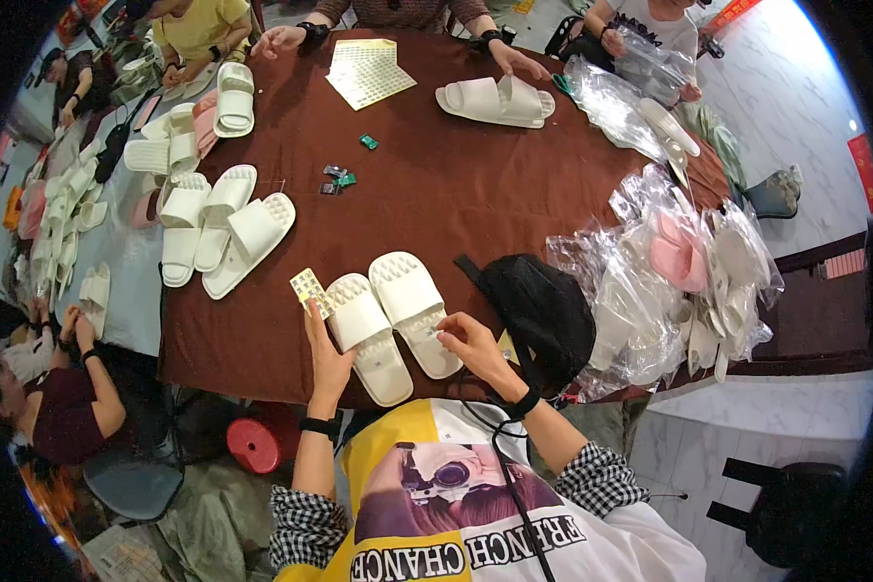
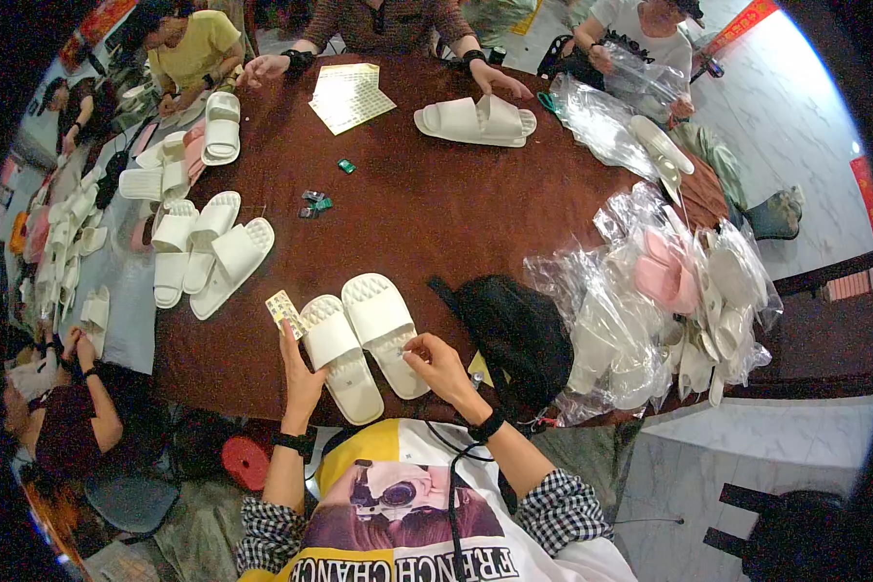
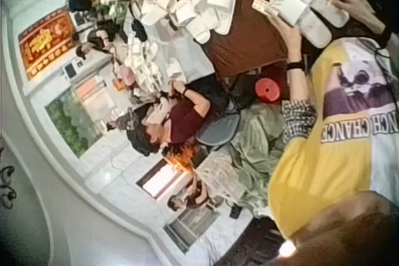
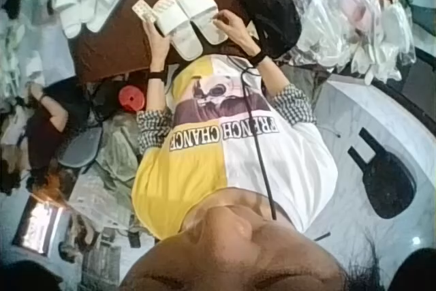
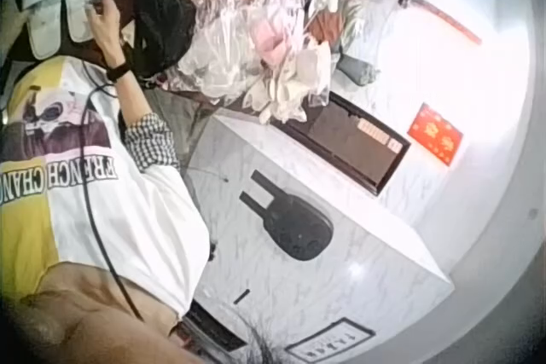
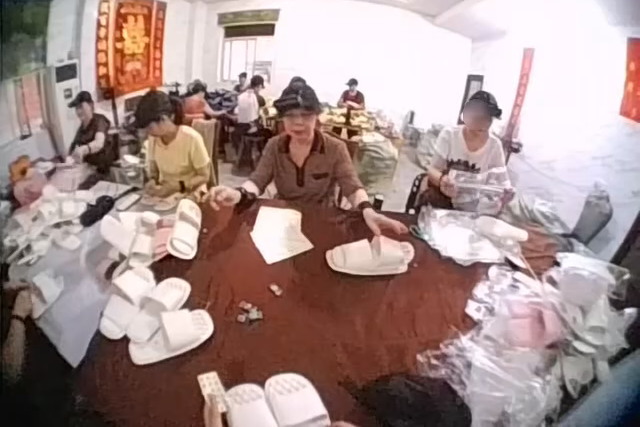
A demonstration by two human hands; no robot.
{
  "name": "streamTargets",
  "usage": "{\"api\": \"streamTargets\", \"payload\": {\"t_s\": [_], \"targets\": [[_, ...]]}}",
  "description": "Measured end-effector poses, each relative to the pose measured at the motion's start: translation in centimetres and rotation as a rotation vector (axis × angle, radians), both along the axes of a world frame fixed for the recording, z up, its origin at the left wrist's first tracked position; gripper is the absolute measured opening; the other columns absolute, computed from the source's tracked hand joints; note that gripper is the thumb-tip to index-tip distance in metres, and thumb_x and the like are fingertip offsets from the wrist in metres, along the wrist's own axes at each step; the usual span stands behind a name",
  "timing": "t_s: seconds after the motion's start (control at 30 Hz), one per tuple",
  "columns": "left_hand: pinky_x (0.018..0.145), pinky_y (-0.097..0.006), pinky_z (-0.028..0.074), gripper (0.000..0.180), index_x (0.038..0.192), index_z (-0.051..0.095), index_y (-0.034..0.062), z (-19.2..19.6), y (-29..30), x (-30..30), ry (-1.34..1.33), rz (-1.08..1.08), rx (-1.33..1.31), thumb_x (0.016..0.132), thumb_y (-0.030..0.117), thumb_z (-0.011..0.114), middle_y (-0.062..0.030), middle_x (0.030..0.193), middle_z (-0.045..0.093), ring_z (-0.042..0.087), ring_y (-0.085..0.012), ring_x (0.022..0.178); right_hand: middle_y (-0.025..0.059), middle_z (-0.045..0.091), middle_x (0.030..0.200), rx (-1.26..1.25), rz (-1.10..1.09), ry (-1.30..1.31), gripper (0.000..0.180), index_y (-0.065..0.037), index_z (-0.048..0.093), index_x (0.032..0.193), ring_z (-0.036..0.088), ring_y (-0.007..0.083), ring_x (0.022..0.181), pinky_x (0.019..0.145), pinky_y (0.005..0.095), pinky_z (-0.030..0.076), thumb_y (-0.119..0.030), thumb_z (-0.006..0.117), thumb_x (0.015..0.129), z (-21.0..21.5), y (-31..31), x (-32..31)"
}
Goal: Peeling size/brand stickers from a sheet and applying them to the soles and straps of slippers.
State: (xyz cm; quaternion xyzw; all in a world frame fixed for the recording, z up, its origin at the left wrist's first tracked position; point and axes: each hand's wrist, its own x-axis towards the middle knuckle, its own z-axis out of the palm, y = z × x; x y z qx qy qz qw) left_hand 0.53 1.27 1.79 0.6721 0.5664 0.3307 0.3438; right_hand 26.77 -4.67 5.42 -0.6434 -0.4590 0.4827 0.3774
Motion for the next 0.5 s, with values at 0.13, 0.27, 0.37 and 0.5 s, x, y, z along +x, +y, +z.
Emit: {"api": "streamTargets", "payload": {"t_s": [0.13,0.27,0.37,0.5], "targets": [[0.12,-0.045,0.019,0.114,0.157,0.003,0.0081,-0.4,0.1,-0.3,-0.011,-0.014,0.021,0.071,-0.004,0.076,-0.0249,0.16,0.012,0.015,-0.0404,0.148,0.0106,0.069,0.09,-0.119,-0.021,0.01,0.021,0.002,0.064,0.101,0.066,0.0184,0.078,0.072,0.0324,0.052,-0.017,0.065,0.091,-0.9,0.1,-0.6],[0.12,-0.045,0.018,0.115,0.157,0.003,0.0083,0.0,0.1,0.2,-0.044,-0.001,-0.018,0.069,-0.006,0.075,-0.0251,0.159,0.012,0.015,-0.0405,0.147,0.0164,0.069,0.085,-0.088,-0.038,-0.135,0.02,0.003,0.064,0.097,0.069,0.0249,0.074,0.068,0.0367,0.053,-0.015,0.063,0.09,-2.0,0.5,-0.9],[0.12,-0.046,0.019,0.115,0.158,0.002,0.0086,0.0,0.0,-0.1,-0.067,-0.008,-0.009,0.07,-0.007,0.074,-0.0258,0.159,0.013,0.016,-0.0407,0.147,0.0199,0.068,0.086,-0.098,-0.038,-0.209,0.019,0.004,0.063,0.095,0.068,0.0303,0.076,0.069,0.0382,0.052,-0.014,0.063,0.088,-1.6,0.6,-1.3],[0.119,-0.045,0.019,0.114,0.158,0.002,0.0086,-0.1,0.0,-0.1,-0.058,-0.01,0.001,0.071,-0.007,0.074,-0.0261,0.159,0.013,0.016,-0.0409,0.147,0.0209,0.065,0.089,0.004,0.025,-0.246,0.016,0.003,0.062,0.091,0.066,0.0358,0.082,0.073,0.0421,0.052,-0.013,0.062,0.087,-1.5,0.9,-0.7]]}}
